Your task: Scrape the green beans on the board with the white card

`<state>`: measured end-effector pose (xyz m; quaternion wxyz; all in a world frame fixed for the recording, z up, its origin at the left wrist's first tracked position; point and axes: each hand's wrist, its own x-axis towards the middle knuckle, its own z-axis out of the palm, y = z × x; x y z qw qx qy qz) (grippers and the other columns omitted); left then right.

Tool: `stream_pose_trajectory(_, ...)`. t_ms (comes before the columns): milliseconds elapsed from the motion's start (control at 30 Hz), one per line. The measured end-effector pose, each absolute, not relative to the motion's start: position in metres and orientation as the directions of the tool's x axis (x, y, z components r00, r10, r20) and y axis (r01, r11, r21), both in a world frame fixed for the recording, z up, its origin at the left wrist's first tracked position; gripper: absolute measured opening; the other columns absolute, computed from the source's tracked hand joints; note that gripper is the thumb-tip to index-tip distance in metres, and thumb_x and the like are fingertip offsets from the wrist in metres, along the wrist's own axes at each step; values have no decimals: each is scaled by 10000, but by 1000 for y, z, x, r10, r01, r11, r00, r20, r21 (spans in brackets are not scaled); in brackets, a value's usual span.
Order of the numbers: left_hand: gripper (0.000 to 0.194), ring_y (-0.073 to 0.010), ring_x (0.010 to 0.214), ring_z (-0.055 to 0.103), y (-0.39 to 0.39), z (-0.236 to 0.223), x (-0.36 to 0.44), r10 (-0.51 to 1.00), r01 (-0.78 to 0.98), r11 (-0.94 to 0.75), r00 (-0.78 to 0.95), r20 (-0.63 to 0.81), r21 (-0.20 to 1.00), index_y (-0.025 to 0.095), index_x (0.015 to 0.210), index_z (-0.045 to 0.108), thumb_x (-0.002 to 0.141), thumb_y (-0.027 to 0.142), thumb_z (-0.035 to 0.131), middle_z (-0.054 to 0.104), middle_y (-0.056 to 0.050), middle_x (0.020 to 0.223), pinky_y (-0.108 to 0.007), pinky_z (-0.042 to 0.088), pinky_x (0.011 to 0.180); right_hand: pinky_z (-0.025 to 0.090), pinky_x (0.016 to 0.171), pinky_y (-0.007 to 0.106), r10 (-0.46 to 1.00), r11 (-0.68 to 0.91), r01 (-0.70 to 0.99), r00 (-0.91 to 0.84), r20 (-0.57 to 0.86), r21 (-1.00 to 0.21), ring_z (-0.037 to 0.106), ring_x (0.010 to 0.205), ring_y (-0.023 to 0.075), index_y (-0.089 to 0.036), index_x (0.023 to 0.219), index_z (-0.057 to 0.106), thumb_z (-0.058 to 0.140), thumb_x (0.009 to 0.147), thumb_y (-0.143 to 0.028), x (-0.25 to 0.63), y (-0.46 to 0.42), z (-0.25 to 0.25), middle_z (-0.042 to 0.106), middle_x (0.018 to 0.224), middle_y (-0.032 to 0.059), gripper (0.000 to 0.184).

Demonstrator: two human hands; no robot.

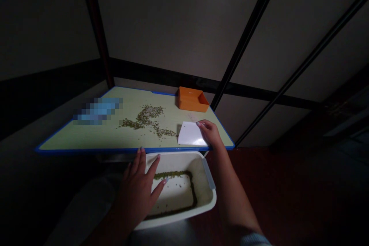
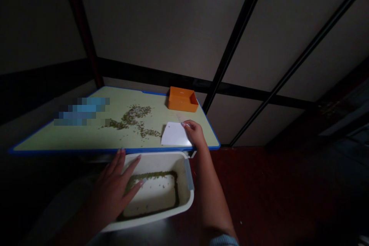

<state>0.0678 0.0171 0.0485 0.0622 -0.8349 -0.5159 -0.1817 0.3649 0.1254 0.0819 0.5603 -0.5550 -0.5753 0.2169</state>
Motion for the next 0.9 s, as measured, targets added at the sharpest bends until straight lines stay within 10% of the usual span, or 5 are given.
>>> stream_pose_trajectory(533,603,-448,1403,261,13,56,66,902,919,-390,368,226,57,248,1415,446,842,131,591,154,-264,1572,-475,399,1077,452,698,298,895,308,401,185,406,-863,592,744,183,-170,753,688,668,707,-487,360,120,86,697,781,51,321)
stream_pose_trajectory(900,464,-384,1290,458,15,74,50,932,943,-330,318,174,43,160,1366,523,905,211,518,407,-215,1464,-498,384,1077,456,703,309,890,305,381,214,404,-873,597,741,188,-179,763,690,657,702,-517,362,120,82,706,788,54,344)
